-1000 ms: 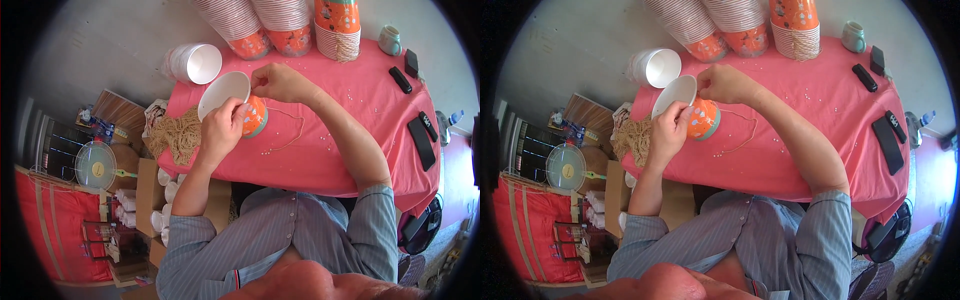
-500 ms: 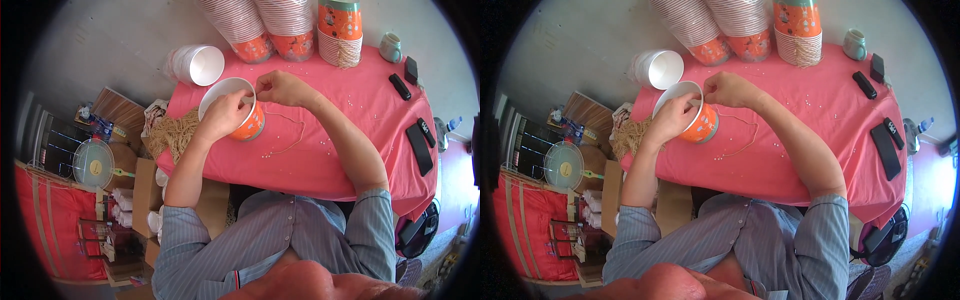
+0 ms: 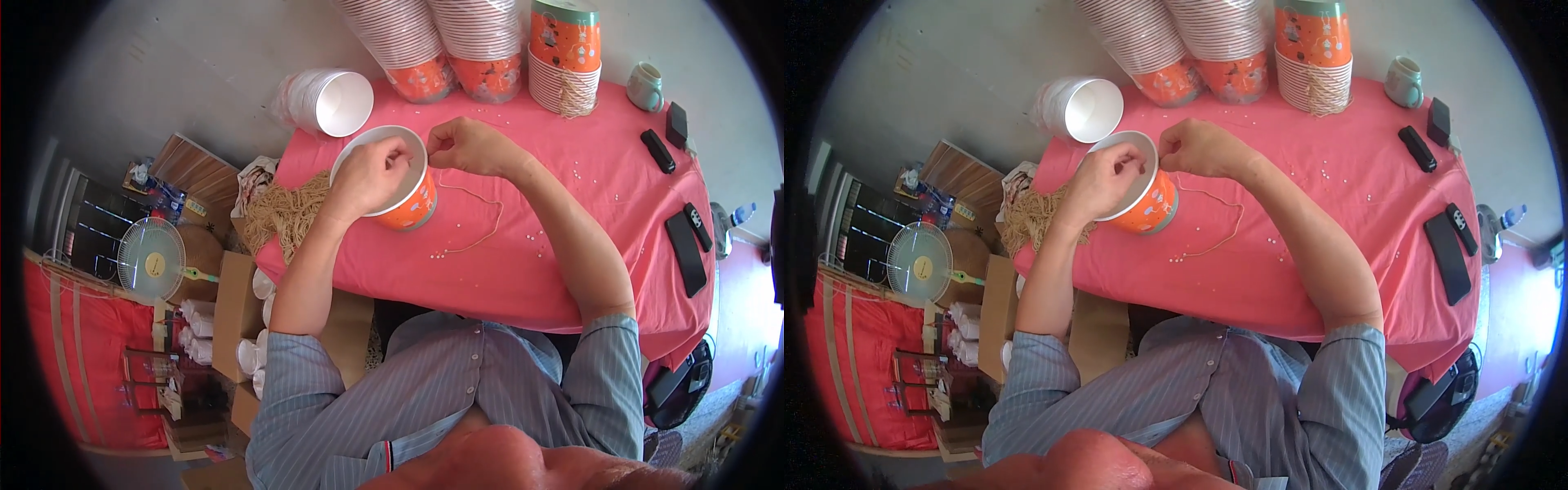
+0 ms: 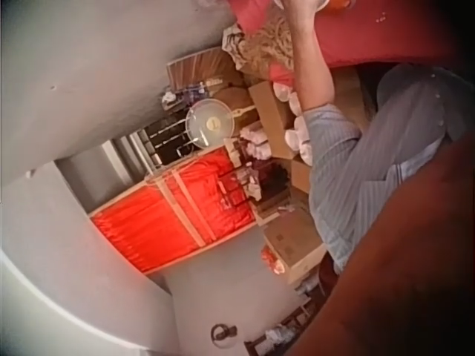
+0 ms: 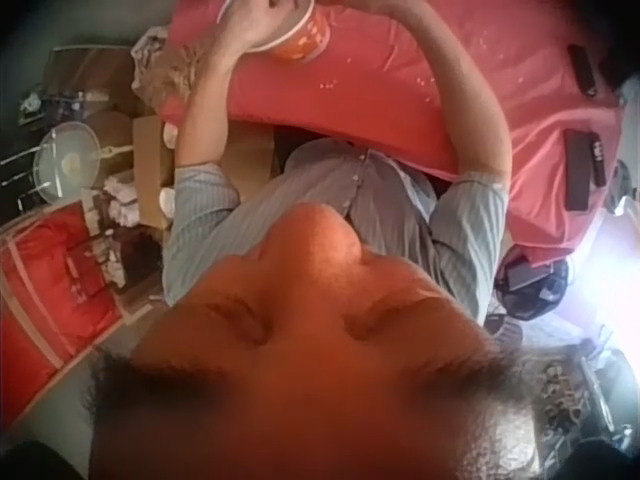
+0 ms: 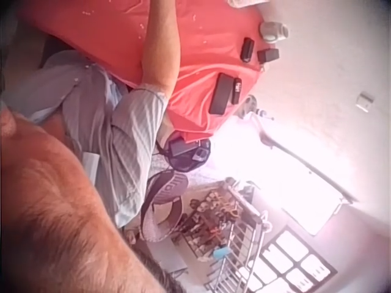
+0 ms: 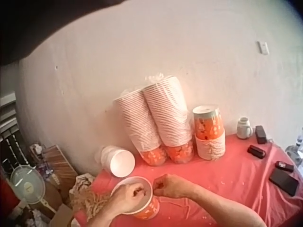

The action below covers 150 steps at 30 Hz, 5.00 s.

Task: Tying thin white elastic bands around paper cups.

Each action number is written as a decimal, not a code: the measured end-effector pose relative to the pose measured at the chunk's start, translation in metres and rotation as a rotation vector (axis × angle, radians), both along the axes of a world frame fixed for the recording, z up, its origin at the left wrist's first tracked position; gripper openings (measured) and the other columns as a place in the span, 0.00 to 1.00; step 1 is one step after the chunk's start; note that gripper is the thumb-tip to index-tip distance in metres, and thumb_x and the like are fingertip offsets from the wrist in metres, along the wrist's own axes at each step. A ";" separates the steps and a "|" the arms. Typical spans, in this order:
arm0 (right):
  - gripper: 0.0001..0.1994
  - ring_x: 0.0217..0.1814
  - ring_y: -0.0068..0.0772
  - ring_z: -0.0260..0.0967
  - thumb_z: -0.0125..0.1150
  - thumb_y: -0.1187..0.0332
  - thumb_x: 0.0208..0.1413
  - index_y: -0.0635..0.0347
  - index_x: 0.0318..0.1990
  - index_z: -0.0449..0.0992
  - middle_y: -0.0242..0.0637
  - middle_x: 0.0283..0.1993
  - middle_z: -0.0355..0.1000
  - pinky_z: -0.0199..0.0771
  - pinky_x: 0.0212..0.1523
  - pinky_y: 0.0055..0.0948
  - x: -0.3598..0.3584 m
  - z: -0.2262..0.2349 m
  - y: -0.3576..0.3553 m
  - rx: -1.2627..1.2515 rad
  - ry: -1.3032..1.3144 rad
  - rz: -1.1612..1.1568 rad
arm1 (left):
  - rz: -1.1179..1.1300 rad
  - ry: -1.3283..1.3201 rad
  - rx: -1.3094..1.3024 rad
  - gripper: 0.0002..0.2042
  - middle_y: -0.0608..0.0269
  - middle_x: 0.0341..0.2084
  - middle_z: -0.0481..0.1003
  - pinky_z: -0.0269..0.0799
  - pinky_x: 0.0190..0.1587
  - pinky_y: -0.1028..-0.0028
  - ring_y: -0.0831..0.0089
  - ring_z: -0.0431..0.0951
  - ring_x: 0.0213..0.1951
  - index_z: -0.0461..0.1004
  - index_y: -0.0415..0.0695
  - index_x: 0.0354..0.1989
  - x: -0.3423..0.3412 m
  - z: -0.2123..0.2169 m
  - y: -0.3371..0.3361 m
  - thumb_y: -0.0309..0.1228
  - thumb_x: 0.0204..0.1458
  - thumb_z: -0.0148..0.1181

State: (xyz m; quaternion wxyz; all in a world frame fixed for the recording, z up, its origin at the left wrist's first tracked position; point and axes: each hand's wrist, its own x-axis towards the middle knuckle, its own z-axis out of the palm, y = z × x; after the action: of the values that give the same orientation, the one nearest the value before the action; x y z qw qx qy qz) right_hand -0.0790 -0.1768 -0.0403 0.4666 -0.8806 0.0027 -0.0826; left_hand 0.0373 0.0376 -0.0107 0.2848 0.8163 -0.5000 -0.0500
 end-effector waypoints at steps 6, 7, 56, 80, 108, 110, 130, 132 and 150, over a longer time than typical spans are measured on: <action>0.14 0.43 0.38 0.82 0.69 0.64 0.55 0.63 0.44 0.87 0.44 0.38 0.84 0.79 0.50 0.39 0.000 -0.004 -0.003 0.036 0.014 0.012 | -0.113 0.070 0.150 0.14 0.46 0.39 0.87 0.81 0.48 0.63 0.59 0.89 0.41 0.83 0.36 0.53 -0.009 0.010 -0.005 0.30 0.64 0.62; 0.14 0.43 0.37 0.82 0.69 0.64 0.55 0.63 0.44 0.87 0.44 0.38 0.84 0.79 0.50 0.39 0.001 -0.004 -0.002 0.041 0.017 0.020 | -0.120 0.074 0.153 0.14 0.47 0.39 0.87 0.81 0.48 0.63 0.60 0.89 0.42 0.83 0.36 0.53 -0.005 0.006 -0.006 0.30 0.64 0.62; 0.09 0.22 0.19 0.72 0.69 0.64 0.70 0.60 0.49 0.83 0.27 0.29 0.75 0.72 0.24 0.22 -0.007 0.016 -0.030 0.690 -0.072 -0.159 | 0.086 0.577 -0.219 0.09 0.62 0.32 0.84 0.70 0.24 0.78 0.82 0.78 0.25 0.80 0.38 0.45 0.013 0.012 -0.051 0.32 0.71 0.60; 0.11 0.38 0.36 0.84 0.70 0.64 0.62 0.61 0.46 0.89 0.44 0.38 0.86 0.82 0.44 0.40 -0.003 0.004 -0.041 -0.171 -0.365 -0.524 | -0.006 0.485 0.008 0.12 0.72 0.26 0.77 0.69 0.31 0.77 0.85 0.72 0.28 0.87 0.38 0.43 0.033 0.015 -0.059 0.35 0.67 0.66; 0.10 0.33 0.37 0.81 0.71 0.63 0.64 0.61 0.42 0.86 0.43 0.32 0.83 0.81 0.38 0.42 -0.002 -0.003 -0.046 -0.303 -0.392 -0.626 | 0.020 0.603 -0.055 0.08 0.68 0.29 0.82 0.67 0.25 0.79 0.86 0.74 0.24 0.84 0.39 0.38 0.047 0.011 -0.058 0.32 0.66 0.66; 0.09 0.35 0.44 0.83 0.69 0.64 0.64 0.60 0.42 0.86 0.47 0.33 0.83 0.81 0.40 0.46 -0.006 -0.001 -0.038 -0.574 -0.441 -0.608 | 0.026 0.618 -0.061 0.08 0.67 0.29 0.83 0.66 0.24 0.79 0.85 0.74 0.23 0.84 0.39 0.37 0.045 0.012 -0.058 0.32 0.65 0.66; 0.08 0.34 0.13 0.74 0.71 0.65 0.70 0.58 0.46 0.90 0.24 0.34 0.82 0.74 0.33 0.20 0.008 -0.009 0.012 0.530 -0.320 -0.247 | -0.150 0.780 -0.136 0.10 0.67 0.38 0.85 0.71 0.37 0.80 0.85 0.77 0.34 0.85 0.39 0.50 0.031 0.011 -0.035 0.32 0.70 0.61; 0.08 0.35 0.13 0.74 0.71 0.65 0.70 0.58 0.46 0.90 0.24 0.34 0.82 0.74 0.33 0.20 0.009 -0.010 0.013 0.535 -0.314 -0.263 | -0.153 0.758 -0.145 0.11 0.66 0.38 0.86 0.71 0.36 0.80 0.84 0.78 0.34 0.85 0.39 0.49 0.030 0.009 -0.036 0.33 0.69 0.63; 0.12 0.34 0.16 0.77 0.72 0.65 0.67 0.62 0.51 0.89 0.29 0.38 0.84 0.75 0.34 0.23 0.012 -0.014 -0.010 0.502 -0.096 -0.079 | -0.050 0.726 -0.238 0.13 0.67 0.33 0.85 0.70 0.32 0.79 0.82 0.78 0.32 0.86 0.40 0.43 0.031 0.005 -0.035 0.37 0.67 0.64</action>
State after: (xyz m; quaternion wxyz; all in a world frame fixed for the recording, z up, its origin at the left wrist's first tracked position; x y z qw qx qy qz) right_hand -0.0668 -0.1869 -0.0542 0.6665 -0.7316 0.0353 -0.1393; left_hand 0.0682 0.0028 -0.0056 0.5346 0.6944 -0.3888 -0.2843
